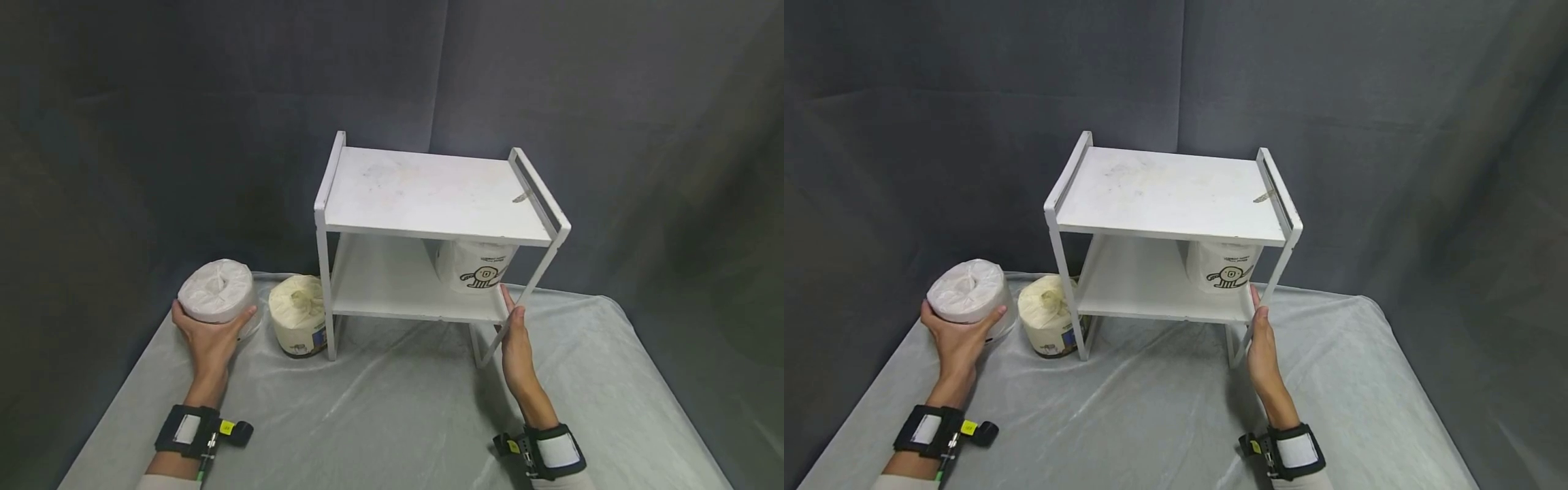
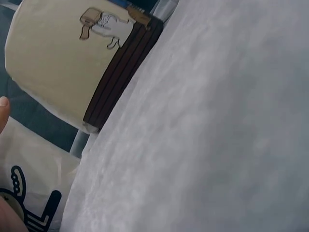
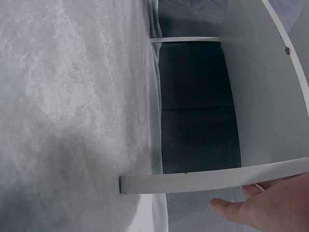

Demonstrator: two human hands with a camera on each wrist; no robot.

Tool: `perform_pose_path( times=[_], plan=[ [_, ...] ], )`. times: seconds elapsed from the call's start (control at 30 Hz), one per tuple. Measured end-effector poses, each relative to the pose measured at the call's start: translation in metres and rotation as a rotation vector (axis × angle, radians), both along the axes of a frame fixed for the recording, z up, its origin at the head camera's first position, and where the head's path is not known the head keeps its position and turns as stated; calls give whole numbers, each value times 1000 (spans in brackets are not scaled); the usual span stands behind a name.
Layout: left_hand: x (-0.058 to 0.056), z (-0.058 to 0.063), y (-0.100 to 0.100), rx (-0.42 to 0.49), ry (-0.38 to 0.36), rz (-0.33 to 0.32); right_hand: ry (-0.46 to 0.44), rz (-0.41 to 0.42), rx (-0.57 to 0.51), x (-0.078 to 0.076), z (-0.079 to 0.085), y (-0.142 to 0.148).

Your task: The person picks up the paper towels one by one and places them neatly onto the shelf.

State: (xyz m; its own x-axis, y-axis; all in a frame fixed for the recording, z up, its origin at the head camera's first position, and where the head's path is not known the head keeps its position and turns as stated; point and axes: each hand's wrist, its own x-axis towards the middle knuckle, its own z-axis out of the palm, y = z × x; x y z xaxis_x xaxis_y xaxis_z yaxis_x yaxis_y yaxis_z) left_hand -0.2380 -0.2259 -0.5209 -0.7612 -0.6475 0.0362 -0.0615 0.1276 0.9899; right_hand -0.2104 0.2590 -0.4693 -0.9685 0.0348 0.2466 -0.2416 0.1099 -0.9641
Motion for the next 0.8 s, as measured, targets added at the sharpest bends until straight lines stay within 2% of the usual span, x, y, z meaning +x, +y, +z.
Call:
perform_pose_path(
  times=[0.2,0.4,0.8],
  plan=[
    [-3,-2,-6,16,-8,1,-2,-4,22,1,-1,-1],
    [-7,-1,-8,4,3,-16,11,-4,-3,0,-2,-1],
    [-7,-2,-6,-15,-5,-12,24,2,-26,1,-2,1]
  ],
)
